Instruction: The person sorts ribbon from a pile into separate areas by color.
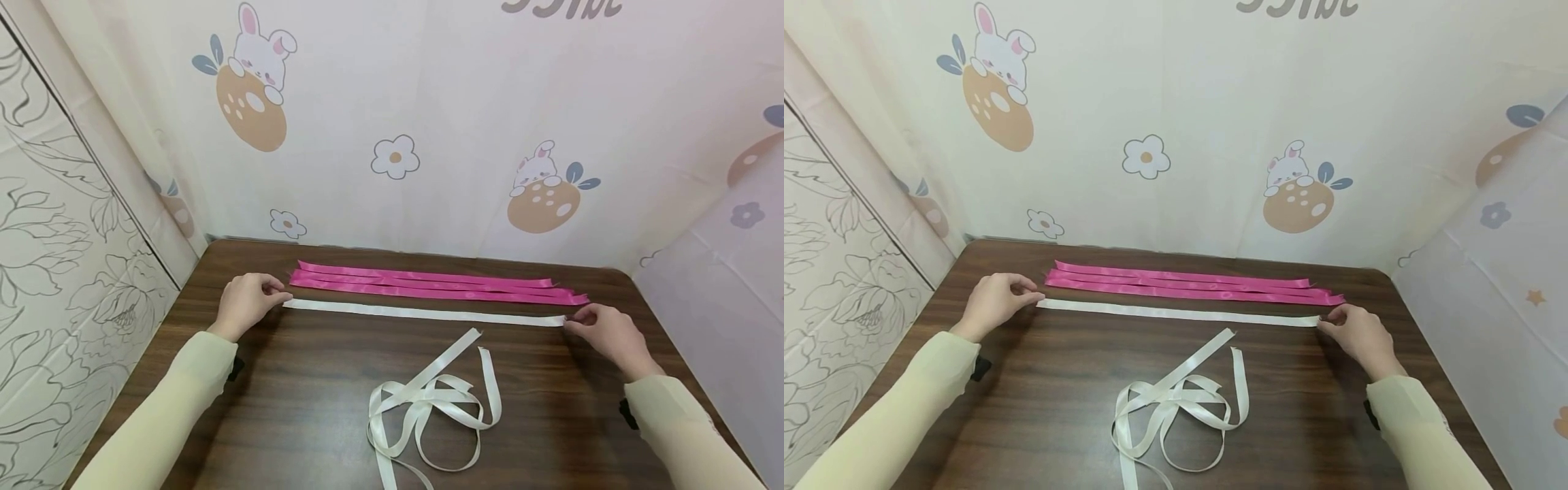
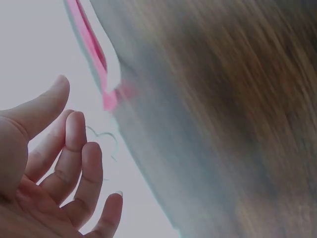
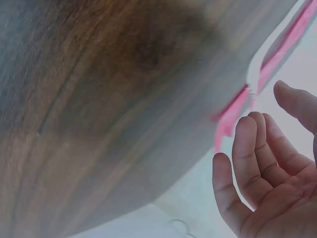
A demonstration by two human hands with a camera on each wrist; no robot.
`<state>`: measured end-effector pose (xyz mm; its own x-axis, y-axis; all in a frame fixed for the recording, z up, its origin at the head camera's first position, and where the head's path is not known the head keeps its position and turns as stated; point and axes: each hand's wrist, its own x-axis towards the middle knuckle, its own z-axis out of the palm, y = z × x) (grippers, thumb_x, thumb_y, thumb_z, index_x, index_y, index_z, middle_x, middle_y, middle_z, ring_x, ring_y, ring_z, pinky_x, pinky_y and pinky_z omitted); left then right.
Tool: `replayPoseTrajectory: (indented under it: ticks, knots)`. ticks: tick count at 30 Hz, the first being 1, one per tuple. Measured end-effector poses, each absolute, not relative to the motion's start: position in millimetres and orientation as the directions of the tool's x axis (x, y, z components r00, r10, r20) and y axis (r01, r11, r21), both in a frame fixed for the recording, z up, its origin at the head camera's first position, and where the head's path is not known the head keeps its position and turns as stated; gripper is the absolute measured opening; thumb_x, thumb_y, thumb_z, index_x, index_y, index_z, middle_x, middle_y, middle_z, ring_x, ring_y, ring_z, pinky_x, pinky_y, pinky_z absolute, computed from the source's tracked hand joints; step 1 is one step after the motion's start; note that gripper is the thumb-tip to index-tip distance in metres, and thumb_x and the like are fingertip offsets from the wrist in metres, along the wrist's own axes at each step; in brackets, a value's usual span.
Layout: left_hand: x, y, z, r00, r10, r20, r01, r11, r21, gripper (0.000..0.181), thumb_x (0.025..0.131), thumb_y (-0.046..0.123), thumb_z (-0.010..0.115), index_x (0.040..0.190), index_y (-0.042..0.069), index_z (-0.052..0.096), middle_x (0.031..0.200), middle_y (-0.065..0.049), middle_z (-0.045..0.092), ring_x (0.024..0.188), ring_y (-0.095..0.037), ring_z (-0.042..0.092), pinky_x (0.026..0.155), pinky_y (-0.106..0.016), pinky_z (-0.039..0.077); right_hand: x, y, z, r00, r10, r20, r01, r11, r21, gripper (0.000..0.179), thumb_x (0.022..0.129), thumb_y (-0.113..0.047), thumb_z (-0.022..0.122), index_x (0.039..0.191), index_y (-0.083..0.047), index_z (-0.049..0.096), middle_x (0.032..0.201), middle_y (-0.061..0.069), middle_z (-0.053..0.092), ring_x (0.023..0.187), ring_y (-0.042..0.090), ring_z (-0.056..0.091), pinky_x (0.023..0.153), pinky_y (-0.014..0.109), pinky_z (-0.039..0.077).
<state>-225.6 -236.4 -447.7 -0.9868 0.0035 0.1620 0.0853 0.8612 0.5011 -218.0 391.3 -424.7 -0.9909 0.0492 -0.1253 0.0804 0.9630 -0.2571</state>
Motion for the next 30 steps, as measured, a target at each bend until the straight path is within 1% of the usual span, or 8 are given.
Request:
replayPoseTrajectory:
  ticks: [6, 12, 15, 19, 23, 26, 28, 30]
  knots:
    - [-212.8, -213.7, -436.4, -0.977, 0.084, 0.197, 0.174, 0.845, 0.506, 0.023, 0.078, 0.034, 0.078, 0.087, 0.013, 0.075, 0.072, 0.002, 0.068, 0.067, -0.014, 0.056, 0.070, -0.032, 0.040, -206.4, 373.6, -414.5, -0.999, -0.002, -0.048, 0.010, 0.966, -0.257, 0.049, 0.085, -0.047, 0.068, 0.107, -0.004, 0.064, 0.089, 0.013, 0.069, 0.073, 0.022, 0.060, 0.055, 0.030, 0.040]
    - [-196.1, -182.1, -428.1, -0.958, 0.192, 0.212, 0.276, 0.817, 0.507, 0.019, 0.077, 0.035, 0.079, 0.083, 0.017, 0.075, 0.072, 0.007, 0.067, 0.071, -0.010, 0.058, 0.070, -0.029, 0.046, -194.9, 343.0, -406.7, -0.997, -0.072, 0.010, -0.072, 0.963, -0.261, 0.034, 0.084, -0.037, 0.071, 0.102, -0.008, 0.066, 0.081, 0.006, 0.064, 0.068, 0.017, 0.053, 0.054, 0.027, 0.037]
    - [-186.9, -166.0, -427.3, -0.942, 0.253, 0.222, 0.332, 0.803, 0.495, 0.017, 0.076, 0.035, 0.080, 0.082, 0.019, 0.075, 0.074, 0.009, 0.068, 0.071, -0.008, 0.059, 0.071, -0.028, 0.046, -192.3, 328.6, -406.0, -0.992, -0.121, 0.045, -0.129, 0.956, -0.263, 0.028, 0.083, -0.032, 0.074, 0.099, -0.010, 0.067, 0.078, 0.004, 0.063, 0.068, 0.015, 0.052, 0.055, 0.028, 0.038]
    - [-175.9, -146.9, -427.5, -0.918, 0.321, 0.235, 0.396, 0.786, 0.474, 0.015, 0.075, 0.034, 0.081, 0.080, 0.022, 0.075, 0.073, 0.012, 0.067, 0.069, -0.006, 0.059, 0.071, -0.026, 0.046, -191.0, 309.9, -406.6, -0.975, -0.194, 0.106, -0.215, 0.942, -0.258, 0.021, 0.082, -0.030, 0.075, 0.094, -0.014, 0.069, 0.077, 0.000, 0.064, 0.069, 0.013, 0.054, 0.058, 0.029, 0.040]
    - [-167.4, -131.7, -427.2, -0.897, 0.368, 0.244, 0.441, 0.771, 0.459, 0.013, 0.074, 0.034, 0.081, 0.078, 0.024, 0.074, 0.069, 0.016, 0.065, 0.068, -0.004, 0.059, 0.075, -0.028, 0.045, -190.3, 291.5, -408.3, -0.959, -0.240, 0.151, -0.273, 0.925, -0.263, 0.017, 0.081, -0.028, 0.076, 0.092, -0.017, 0.069, 0.079, -0.003, 0.066, 0.072, 0.012, 0.058, 0.061, 0.033, 0.044]
    - [-163.6, -122.4, -427.5, -0.881, 0.400, 0.254, 0.473, 0.758, 0.449, 0.013, 0.074, 0.034, 0.081, 0.078, 0.024, 0.074, 0.069, 0.016, 0.066, 0.069, -0.006, 0.061, 0.080, -0.032, 0.044, -190.6, 279.4, -411.2, -0.948, -0.272, 0.165, -0.308, 0.912, -0.270, 0.015, 0.081, -0.027, 0.076, 0.092, -0.018, 0.069, 0.081, -0.005, 0.067, 0.074, 0.011, 0.059, 0.064, 0.034, 0.046]
    - [-161.5, -116.7, -428.0, -0.875, 0.414, 0.251, 0.485, 0.755, 0.442, 0.013, 0.075, 0.035, 0.080, 0.078, 0.024, 0.074, 0.070, 0.016, 0.066, 0.070, -0.007, 0.060, 0.081, -0.032, 0.044, -191.0, 272.1, -414.1, -0.938, -0.300, 0.176, -0.339, 0.900, -0.275, 0.014, 0.081, -0.025, 0.076, 0.092, -0.018, 0.070, 0.082, -0.005, 0.067, 0.075, 0.011, 0.060, 0.066, 0.034, 0.047]
    - [-160.0, -111.1, -429.0, -0.873, 0.424, 0.242, 0.488, 0.754, 0.440, 0.013, 0.075, 0.036, 0.080, 0.079, 0.024, 0.075, 0.070, 0.016, 0.066, 0.071, -0.007, 0.059, 0.079, -0.032, 0.043, -191.3, 265.4, -417.1, -0.929, -0.324, 0.181, -0.364, 0.888, -0.280, 0.015, 0.081, -0.025, 0.076, 0.092, -0.018, 0.070, 0.084, -0.005, 0.067, 0.076, 0.010, 0.060, 0.068, 0.034, 0.049]
